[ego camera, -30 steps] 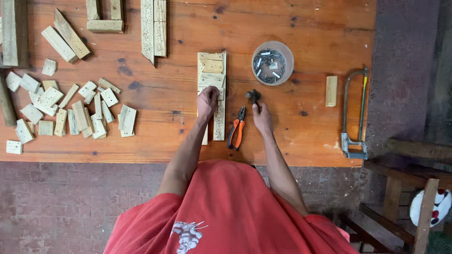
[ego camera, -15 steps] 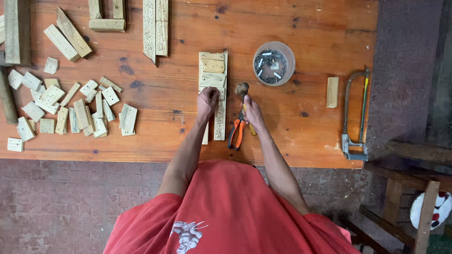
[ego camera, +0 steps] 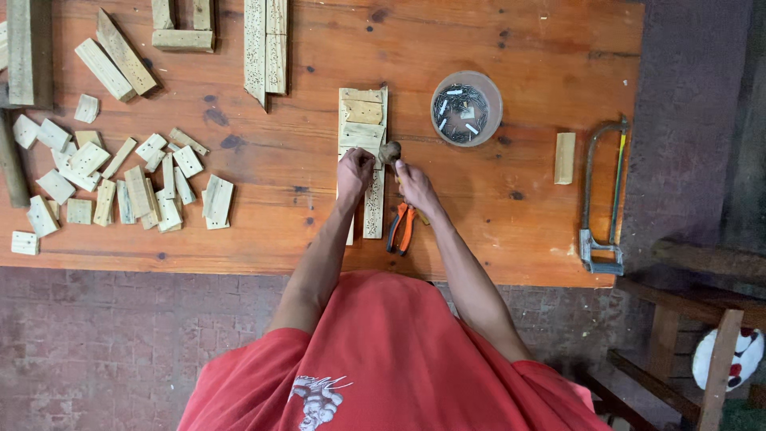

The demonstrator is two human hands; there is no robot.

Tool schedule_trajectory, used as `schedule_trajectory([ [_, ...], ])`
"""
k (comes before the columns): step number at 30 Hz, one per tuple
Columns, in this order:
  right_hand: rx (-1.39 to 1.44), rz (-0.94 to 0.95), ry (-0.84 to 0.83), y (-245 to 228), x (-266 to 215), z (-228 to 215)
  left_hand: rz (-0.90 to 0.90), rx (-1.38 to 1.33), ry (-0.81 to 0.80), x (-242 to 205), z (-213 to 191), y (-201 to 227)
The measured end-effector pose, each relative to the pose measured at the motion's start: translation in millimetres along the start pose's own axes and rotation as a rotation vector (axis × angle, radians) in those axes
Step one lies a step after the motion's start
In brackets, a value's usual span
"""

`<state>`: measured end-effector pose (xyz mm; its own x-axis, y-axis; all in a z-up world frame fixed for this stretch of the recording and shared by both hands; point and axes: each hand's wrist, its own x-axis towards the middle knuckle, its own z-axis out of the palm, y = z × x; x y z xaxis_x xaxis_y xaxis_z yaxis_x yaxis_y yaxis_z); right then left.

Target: The person assembles small wooden frames by arranging cut wooden pieces on a workbench and securing them with nails using a hammer. They repeatedly pick up nails from a container, position the wood pieces, and hammer the nails to join the components into rectangular frames.

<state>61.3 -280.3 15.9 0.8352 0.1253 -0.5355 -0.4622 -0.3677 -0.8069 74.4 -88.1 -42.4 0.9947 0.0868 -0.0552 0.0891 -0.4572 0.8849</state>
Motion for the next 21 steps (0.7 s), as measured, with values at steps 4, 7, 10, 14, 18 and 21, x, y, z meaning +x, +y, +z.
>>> schedule_trajectory([
  [4, -0.058, -0.005, -0.023, -11, -1, 5, -0.027, -0.026, 0.032, 3, 7, -11],
  [7, -0.103, -0.021, -0.041, 1, 9, 9, -0.043, 0.020, 0.033, 4, 8, -13],
  [10, -0.144, 0.001, -0.042, 5, 17, 9, -0.024, 0.002, 0.036, 5, 6, -12],
  [14, -0.194, 0.019, -0.041, 2, 16, 10, -0.012, -0.012, 0.034, 6, 3, -12],
  [18, -0.244, 0.010, -0.048, 0, 18, 6, -0.009, -0.023, 0.021, 4, 1, -10],
  [21, -0.242, 0.000, -0.043, 3, 17, 4, -0.033, 0.029, -0.005, 6, 5, -15],
])
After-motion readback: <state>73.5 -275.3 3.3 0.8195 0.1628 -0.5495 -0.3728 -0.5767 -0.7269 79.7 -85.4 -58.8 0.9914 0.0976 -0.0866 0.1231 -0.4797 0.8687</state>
